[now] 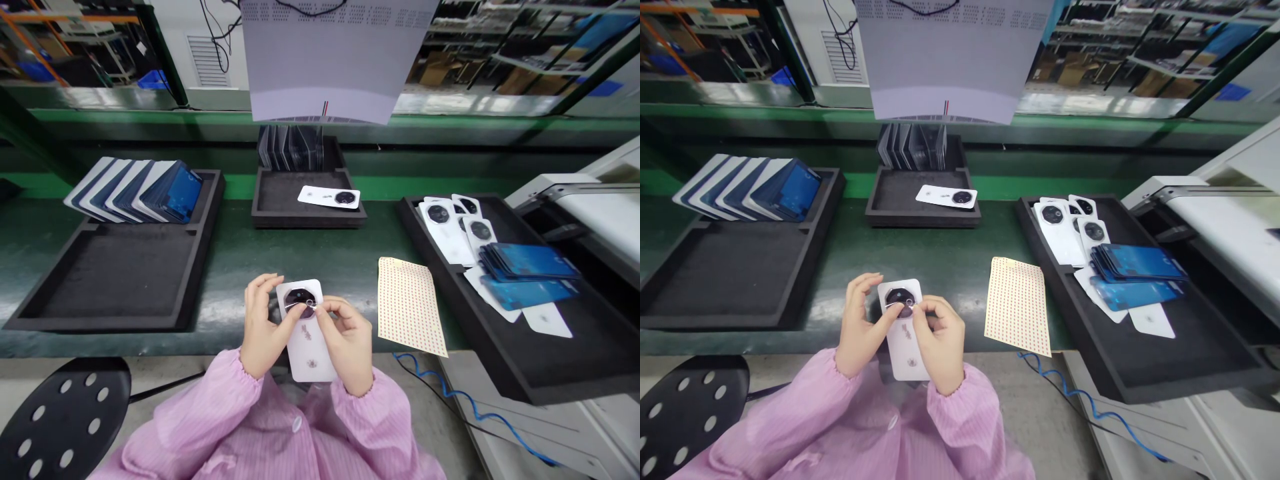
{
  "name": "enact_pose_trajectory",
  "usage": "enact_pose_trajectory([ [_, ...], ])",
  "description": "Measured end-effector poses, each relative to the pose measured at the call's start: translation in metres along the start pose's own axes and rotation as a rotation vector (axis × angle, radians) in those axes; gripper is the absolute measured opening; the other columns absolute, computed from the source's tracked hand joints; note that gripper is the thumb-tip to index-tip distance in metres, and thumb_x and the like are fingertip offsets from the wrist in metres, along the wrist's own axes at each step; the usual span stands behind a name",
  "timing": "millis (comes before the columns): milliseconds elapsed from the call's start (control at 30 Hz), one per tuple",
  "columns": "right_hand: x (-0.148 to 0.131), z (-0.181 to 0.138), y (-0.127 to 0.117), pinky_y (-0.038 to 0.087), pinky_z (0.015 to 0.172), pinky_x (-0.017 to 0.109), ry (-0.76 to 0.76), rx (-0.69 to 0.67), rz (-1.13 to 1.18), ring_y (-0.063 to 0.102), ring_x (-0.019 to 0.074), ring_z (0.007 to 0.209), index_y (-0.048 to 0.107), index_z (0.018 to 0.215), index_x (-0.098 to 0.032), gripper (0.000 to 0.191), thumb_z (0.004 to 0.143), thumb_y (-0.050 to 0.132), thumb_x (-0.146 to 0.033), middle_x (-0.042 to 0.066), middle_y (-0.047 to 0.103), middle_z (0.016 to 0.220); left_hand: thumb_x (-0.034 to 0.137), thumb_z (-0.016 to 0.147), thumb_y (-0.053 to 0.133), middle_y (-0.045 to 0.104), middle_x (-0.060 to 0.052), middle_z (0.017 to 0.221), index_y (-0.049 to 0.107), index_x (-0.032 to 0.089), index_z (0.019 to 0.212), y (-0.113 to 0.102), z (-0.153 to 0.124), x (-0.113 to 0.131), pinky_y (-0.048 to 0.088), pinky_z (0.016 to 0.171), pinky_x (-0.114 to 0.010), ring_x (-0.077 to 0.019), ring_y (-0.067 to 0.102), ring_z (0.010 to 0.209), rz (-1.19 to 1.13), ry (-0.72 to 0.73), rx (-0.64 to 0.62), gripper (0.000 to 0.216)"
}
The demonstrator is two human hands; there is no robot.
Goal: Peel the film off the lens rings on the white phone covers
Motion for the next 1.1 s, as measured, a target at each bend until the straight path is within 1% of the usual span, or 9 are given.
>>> enact_pose_trajectory([
  [67, 0.0, -0.001, 0.0, 0.051, 0.061, 0.023, -0.006, 0.018, 0.004, 0.059, 0.0155, 0.078, 0.061, 0.072, -0.017, 0.01, 0.079, 0.06, -0.023, 0.005, 0.061, 0.085, 0.034, 0.075, 0.066, 0.053, -0.008, 0.117, 0.045, 0.023, 0.119, 0.013, -0.006, -0.017, 0.045, 0.087, -0.038, -0.0226, 0.055, 0.105, -0.247, -0.238, -0.118, 0.051],
  [167, 0.0, -0.002, 0.001, 0.052, 0.062, 0.024, -0.002, 0.024, 0.009, 0.06, 0.0158, 0.079, 0.062, 0.074, -0.016, 0.009, 0.079, 0.06, -0.023, 0.006, 0.061, 0.086, 0.041, 0.08, 0.061, 0.063, -0.005, 0.096, 0.053, 0.018, 0.107, 0.042, -0.026, -0.025, 0.048, 0.071, -0.028, -0.0173, 0.062, 0.082, -0.594, -0.579, -0.354, 0.036],
  [233, -0.002, -0.003, 0.001, 0.052, 0.062, 0.024, 0.006, 0.01, 0.016, 0.06, 0.0159, 0.079, 0.062, 0.074, -0.016, 0.009, 0.079, 0.061, -0.024, 0.006, 0.061, 0.086, 0.042, 0.081, 0.059, 0.065, -0.004, 0.086, 0.057, 0.015, 0.098, 0.051, -0.035, -0.023, 0.047, 0.065, -0.024, -0.0142, 0.061, 0.073, -0.722, -0.709, -0.427, 0.032],
  [300, -0.005, -0.003, -0.001, 0.053, 0.062, 0.025, 0.013, -0.028, 0.014, 0.061, 0.0169, 0.082, 0.062, 0.073, -0.016, 0.01, 0.079, 0.061, -0.024, 0.007, 0.062, 0.089, 0.041, 0.081, 0.061, 0.065, -0.003, 0.079, 0.058, 0.014, 0.096, 0.053, -0.039, -0.019, 0.046, 0.062, -0.022, -0.0125, 0.06, 0.068, -0.804, -0.765, -0.434, 0.031],
  [467, -0.016, -0.006, -0.026, 0.056, 0.067, 0.031, 0.009, -0.011, -0.028, 0.059, 0.0216, 0.098, 0.064, 0.075, -0.018, 0.009, 0.08, 0.062, -0.025, 0.01, 0.06, 0.102, 0.041, 0.078, 0.064, 0.064, 0.001, 0.068, 0.056, 0.017, 0.093, 0.045, -0.043, -0.016, 0.046, 0.052, -0.021, -0.0112, 0.059, 0.056, -0.789, -0.843, -0.438, 0.029],
  [567, -0.031, -0.011, -0.038, 0.054, 0.073, 0.034, -0.072, 0.024, -0.069, 0.057, 0.0209, 0.1, 0.064, 0.079, -0.019, 0.005, 0.082, 0.061, -0.02, 0.008, 0.06, 0.102, 0.038, 0.079, 0.064, 0.063, 0.002, 0.067, 0.056, 0.018, 0.092, 0.042, -0.048, -0.005, 0.046, 0.05, -0.019, -0.0103, 0.059, 0.055, -0.749, -0.822, -0.529, 0.025],
  [733, -0.061, -0.018, -0.027, 0.05, 0.079, 0.036, -0.221, -0.034, -0.234, 0.059, 0.0189, 0.092, 0.064, 0.078, -0.019, 0.01, 0.08, 0.061, -0.011, 0.006, 0.061, 0.099, 0.032, 0.081, 0.062, 0.063, 0.003, 0.075, 0.056, 0.023, 0.103, 0.041, -0.059, 0.015, 0.047, 0.052, -0.017, -0.0084, 0.06, 0.06, -0.845, -0.841, -0.649, 0.024],
  [967, -0.083, -0.022, -0.014, 0.053, 0.069, 0.034, -0.339, -0.082, -0.356, 0.06, 0.0177, 0.081, 0.063, 0.083, -0.02, 0.015, 0.079, 0.059, -0.006, 0.005, 0.062, 0.094, 0.027, 0.085, 0.058, 0.063, 0.003, 0.084, 0.056, 0.03, 0.11, 0.032, -0.058, 0.029, 0.048, 0.057, -0.016, -0.0077, 0.058, 0.068, -0.915, -0.758, -0.67, 0.025],
  [1100, -0.098, -0.027, -0.005, 0.051, 0.069, 0.038, -0.492, -0.108, -0.435, 0.059, 0.0193, 0.082, 0.062, 0.086, -0.02, 0.019, 0.077, 0.06, -0.004, 0.005, 0.062, 0.092, 0.028, 0.086, 0.057, 0.062, 0.003, 0.082, 0.055, 0.03, 0.11, 0.028, -0.058, 0.035, 0.05, 0.057, -0.018, -0.0097, 0.059, 0.069, -0.887, -0.725, -0.672, 0.024],
])
Point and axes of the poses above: each hand's wrist, its own z-axis towards the middle knuckle, its own y-axis out of the palm, x = y × z, the point moved 9 cm from there along z, towards the middle knuckle
